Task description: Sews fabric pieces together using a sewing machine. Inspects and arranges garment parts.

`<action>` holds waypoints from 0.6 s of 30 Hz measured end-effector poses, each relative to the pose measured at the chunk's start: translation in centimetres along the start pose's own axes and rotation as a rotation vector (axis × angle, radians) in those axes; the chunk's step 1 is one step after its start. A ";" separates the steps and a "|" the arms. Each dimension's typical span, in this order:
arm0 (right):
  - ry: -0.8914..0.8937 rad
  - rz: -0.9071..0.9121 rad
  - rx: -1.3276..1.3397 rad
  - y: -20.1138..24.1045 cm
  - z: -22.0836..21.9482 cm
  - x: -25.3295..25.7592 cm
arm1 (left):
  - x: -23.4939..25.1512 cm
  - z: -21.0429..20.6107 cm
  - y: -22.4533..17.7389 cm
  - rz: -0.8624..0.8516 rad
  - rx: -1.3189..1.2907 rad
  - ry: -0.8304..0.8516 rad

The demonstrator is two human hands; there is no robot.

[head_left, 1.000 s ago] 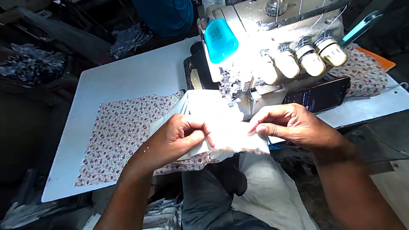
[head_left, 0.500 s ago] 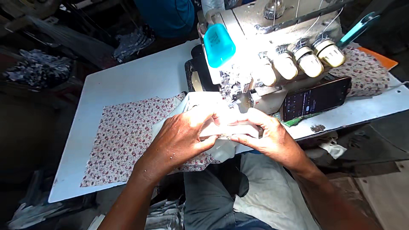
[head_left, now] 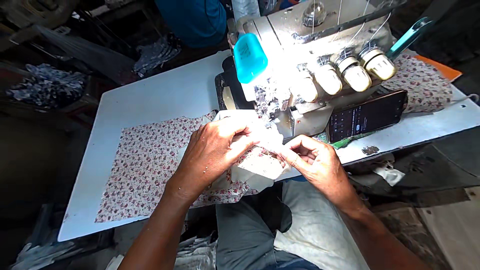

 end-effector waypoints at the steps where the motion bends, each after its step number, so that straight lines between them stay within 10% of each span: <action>1: -0.006 0.001 0.009 -0.1 0.0 0.0 | 0.0 -0.1 -0.1 0.002 0.014 -0.006; 18: -0.027 0.004 -0.011 -0.5 0.0 0.2 | 0.3 -0.4 -0.3 0.044 0.021 0.005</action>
Point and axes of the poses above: each hand's wrist, its own x-axis towards the middle knuckle, its own z-axis out of the back of the hand, y = z × x, the point moved 2 cm from there along x, towards the middle knuckle, and after that the axes turned 15 degrees about x, right-handed, at the moved point
